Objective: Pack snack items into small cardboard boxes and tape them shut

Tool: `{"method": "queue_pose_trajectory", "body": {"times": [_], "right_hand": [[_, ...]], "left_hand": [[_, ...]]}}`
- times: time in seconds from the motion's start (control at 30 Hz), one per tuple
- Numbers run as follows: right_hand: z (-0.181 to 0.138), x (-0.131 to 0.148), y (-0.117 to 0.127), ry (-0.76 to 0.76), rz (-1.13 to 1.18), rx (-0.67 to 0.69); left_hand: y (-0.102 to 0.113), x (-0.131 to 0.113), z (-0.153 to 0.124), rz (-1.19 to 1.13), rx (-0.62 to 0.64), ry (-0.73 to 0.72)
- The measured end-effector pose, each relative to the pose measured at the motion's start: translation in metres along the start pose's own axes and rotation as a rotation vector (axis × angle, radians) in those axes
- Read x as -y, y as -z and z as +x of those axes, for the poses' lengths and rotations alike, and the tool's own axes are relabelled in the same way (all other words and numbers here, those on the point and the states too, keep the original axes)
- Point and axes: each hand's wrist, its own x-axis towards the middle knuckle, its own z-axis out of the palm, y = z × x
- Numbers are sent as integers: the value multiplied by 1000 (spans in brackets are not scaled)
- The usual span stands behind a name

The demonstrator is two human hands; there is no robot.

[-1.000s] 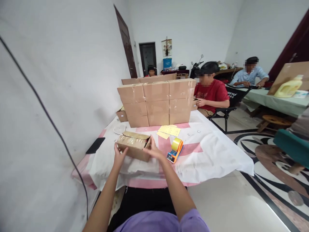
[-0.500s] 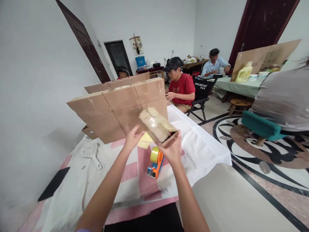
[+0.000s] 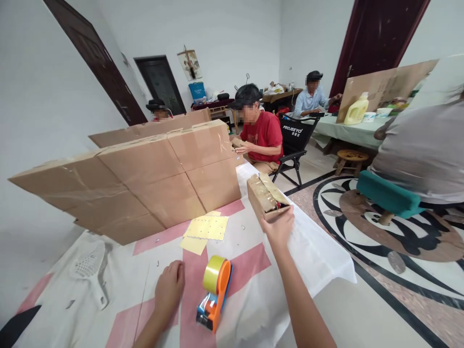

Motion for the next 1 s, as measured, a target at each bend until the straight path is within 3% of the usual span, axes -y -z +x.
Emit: {"method": "queue_pose_trajectory", "body": {"times": [0.1,0.2,0.27,0.33,0.43,0.53,0.6,0.7,0.77,0.83,0.93,1.0], "right_hand": [[42,25,-52,-53,-75,39],[83,47,-98,-136,-187,229],[100,57,-115,-198,-248,364],[100,63,-119,-199,-256,400],[69,77,-111,-94,-238,340],[16,111,-102,93,-155,312],[-23,148,-105,285,46,383],[-87,220,-124,522,309,622],[-132,268,-146,610,374,778],[-178,311,-174,672,436,907],[-241,362,-229,682,506,1042],[-276,391,-272,621,537,1089]], "left_hand": [[-3,-3,4,88,29,-6],[-1,-3,5,141,43,-5],[1,-2,5,141,53,-5],[2,-1,6,99,64,7],[2,-1,7,-12,63,38],[2,-3,7,-151,57,56],[4,-2,6,-274,56,65],[17,13,4,-498,45,82],[37,42,1,-637,7,105],[67,89,1,-733,-88,152],[123,186,18,-777,-313,257],[160,252,44,-759,-448,318]]}}
